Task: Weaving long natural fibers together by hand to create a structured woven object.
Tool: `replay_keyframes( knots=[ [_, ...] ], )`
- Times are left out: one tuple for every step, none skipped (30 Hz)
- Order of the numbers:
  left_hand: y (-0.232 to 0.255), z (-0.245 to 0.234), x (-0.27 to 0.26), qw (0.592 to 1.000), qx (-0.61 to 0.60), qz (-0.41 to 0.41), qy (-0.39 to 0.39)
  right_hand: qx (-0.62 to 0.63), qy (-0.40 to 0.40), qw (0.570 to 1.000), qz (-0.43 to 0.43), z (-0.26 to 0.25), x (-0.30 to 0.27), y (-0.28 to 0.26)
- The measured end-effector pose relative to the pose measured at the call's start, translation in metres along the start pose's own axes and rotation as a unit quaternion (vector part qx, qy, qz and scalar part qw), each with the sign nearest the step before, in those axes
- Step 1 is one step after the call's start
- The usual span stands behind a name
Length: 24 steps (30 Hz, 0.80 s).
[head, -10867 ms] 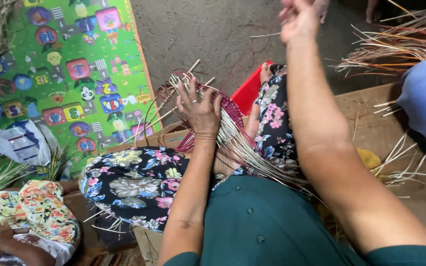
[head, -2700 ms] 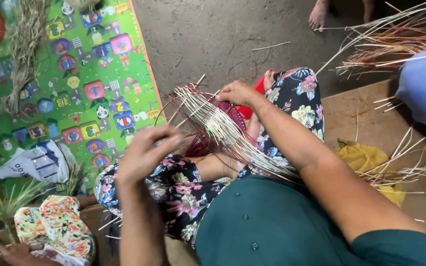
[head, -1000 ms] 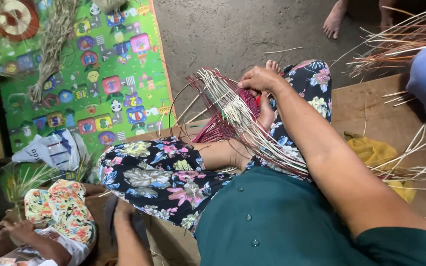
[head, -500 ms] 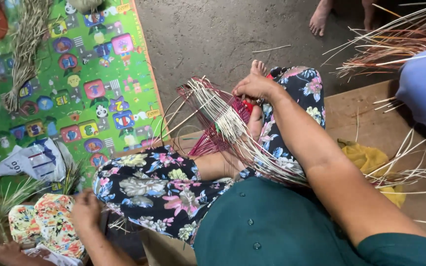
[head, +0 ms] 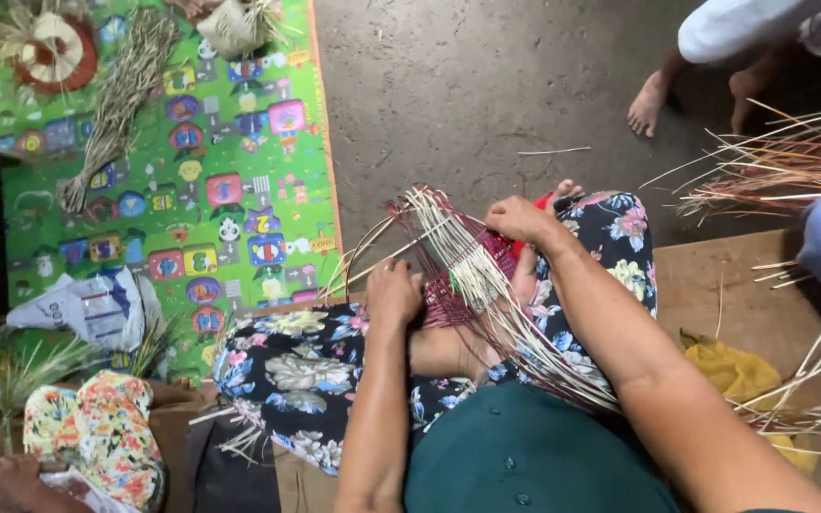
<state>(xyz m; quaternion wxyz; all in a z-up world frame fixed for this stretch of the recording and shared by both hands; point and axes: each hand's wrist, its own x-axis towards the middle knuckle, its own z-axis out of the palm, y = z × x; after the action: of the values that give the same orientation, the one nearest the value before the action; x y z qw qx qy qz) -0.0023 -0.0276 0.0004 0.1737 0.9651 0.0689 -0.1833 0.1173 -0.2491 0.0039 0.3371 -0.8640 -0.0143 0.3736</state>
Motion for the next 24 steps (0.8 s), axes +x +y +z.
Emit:
replay_keyframes(
  knots=[
    [-0.005,0.009,0.003,1.000,-0.002,-0.004,0.000,-0.003,-0.003,1.000,-0.001,0.007,0.006,0.009],
    [-0.010,0.015,0.009,0.999,-0.017,-0.018,-0.031,-0.010,-0.007,1.000,0.000,0.013,0.015,0.017],
    [-0.014,0.021,0.016,0.997,-0.031,-0.032,-0.062,-0.016,-0.011,1.000,0.002,0.017,0.024,0.024],
    [-0.014,0.017,0.014,0.997,-0.031,-0.031,-0.059,-0.017,-0.009,1.000,-0.001,0.016,0.023,0.024],
    [-0.014,0.012,0.012,0.996,-0.050,-0.033,-0.071,-0.009,-0.015,1.000,-0.002,0.015,0.022,0.024],
    [-0.013,0.006,0.011,0.994,-0.068,-0.034,-0.082,-0.002,-0.020,1.000,-0.004,0.013,0.022,0.023],
    [-0.012,0.002,0.009,0.994,-0.068,-0.032,-0.077,-0.003,-0.017,1.000,-0.007,0.013,0.023,0.025],
    [-0.010,-0.003,0.007,0.992,-0.091,-0.030,-0.086,0.014,-0.015,1.000,0.002,0.013,0.024,0.027],
    [-0.009,-0.007,0.005,0.988,-0.114,-0.028,-0.095,0.030,-0.014,0.999,0.010,0.013,0.026,0.029],
    [-0.013,0.000,0.009,0.989,-0.115,-0.027,-0.094,0.029,-0.013,0.999,0.009,0.012,0.013,0.015],
    [-0.017,0.007,0.014,0.989,-0.112,-0.029,-0.090,0.104,-0.026,0.994,0.010,0.011,0.000,0.002],
    [-0.020,0.015,0.018,0.990,-0.108,-0.031,-0.088,0.178,-0.039,0.983,0.011,0.011,-0.014,-0.010],
    [-0.019,0.014,0.016,0.990,-0.109,-0.031,-0.088,0.177,-0.038,0.983,0.011,0.012,-0.017,-0.012],
    [-0.018,0.012,0.016,0.990,-0.106,-0.037,-0.090,0.175,-0.060,0.983,0.004,0.011,-0.019,-0.015],
    [-0.016,0.010,0.016,0.989,-0.102,-0.043,-0.093,0.173,-0.083,0.981,-0.004,0.010,-0.022,-0.018],
    [-0.015,0.007,0.015,0.990,-0.102,-0.043,-0.089,0.172,-0.081,0.982,-0.007,0.011,-0.018,-0.015],
    [-0.013,0.004,0.013,0.989,-0.107,-0.046,-0.087,0.180,-0.074,0.981,-0.016,0.012,-0.014,-0.012],
    [-0.012,0.002,0.010,0.989,-0.111,-0.049,-0.088,0.189,-0.068,0.979,-0.023,0.015,-0.011,-0.008],
    [-0.009,-0.007,0.008,0.989,-0.111,-0.050,-0.086,0.189,-0.068,0.979,-0.025,0.015,-0.007,-0.004],
    [-0.006,-0.014,0.003,0.989,-0.116,-0.040,-0.078,0.229,-0.057,0.971,-0.032,0.015,-0.003,0.001],
    [-0.003,-0.021,0.000,0.990,-0.122,-0.031,-0.071,0.268,-0.045,0.962,-0.039,0.016,0.000,0.006],
    [-0.004,-0.021,0.000,0.990,-0.121,-0.031,-0.070,0.268,-0.045,0.962,-0.041,0.014,-0.002,0.004],
    [-0.005,-0.021,0.002,0.989,-0.126,-0.033,-0.066,0.276,-0.046,0.959,-0.047,0.011,-0.003,0.002],
    [-0.005,-0.018,-0.001,0.989,-0.130,-0.034,-0.067,0.286,-0.048,0.956,-0.048,0.012,-0.008,0.004]
  ],
)
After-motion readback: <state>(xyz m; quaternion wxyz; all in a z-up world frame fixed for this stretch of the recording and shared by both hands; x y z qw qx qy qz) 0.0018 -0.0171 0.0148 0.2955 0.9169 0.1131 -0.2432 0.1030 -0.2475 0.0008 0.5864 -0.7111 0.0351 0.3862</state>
